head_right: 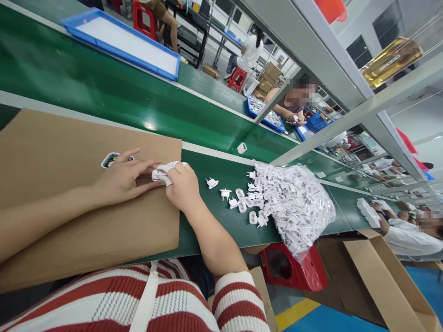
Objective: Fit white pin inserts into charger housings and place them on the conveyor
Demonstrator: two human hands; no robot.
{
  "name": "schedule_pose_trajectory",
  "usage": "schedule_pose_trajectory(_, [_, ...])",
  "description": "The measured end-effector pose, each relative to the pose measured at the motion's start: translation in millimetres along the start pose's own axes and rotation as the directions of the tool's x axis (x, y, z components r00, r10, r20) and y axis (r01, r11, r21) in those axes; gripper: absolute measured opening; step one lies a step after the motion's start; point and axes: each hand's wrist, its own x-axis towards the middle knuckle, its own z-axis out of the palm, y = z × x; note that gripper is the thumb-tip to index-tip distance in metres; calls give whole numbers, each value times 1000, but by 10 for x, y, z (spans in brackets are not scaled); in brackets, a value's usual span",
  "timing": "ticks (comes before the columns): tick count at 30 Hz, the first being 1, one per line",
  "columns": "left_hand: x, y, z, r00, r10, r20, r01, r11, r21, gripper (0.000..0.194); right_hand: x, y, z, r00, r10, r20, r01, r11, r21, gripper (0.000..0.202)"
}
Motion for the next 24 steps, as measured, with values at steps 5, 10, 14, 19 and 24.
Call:
schedule_pose_trajectory(5, [19, 24, -19, 1000, -7, 15, 7, 1000, 5, 53, 37, 4, -7, 999, -13, 50, 14, 1000, -25, 41])
schedule_pose_trajectory(10, [40, 69, -25, 1000, 15, 15, -16, 996, 89, 47, 61, -28, -56, 996, 33, 82, -29, 998, -53, 42])
schedule_pose_trajectory(14, [42, 112, -18, 1000, 28, 8, -29, 992, 123, 41, 54, -96, -69, 990, 111, 88, -107, 993, -46, 36])
schedule_pose_trajectory(19, [95, 117, -67, 996, 36, 82, -46, 991, 123, 40, 72, -62, -58, 979, 191, 71, -199, 973, 116, 28])
schedule_pose_trajectory(24, [495, -70, -267, 978, -139, 157, 103, 971, 217, 42, -41, 292, -465, 924, 372, 93, -383, 905, 184, 39])
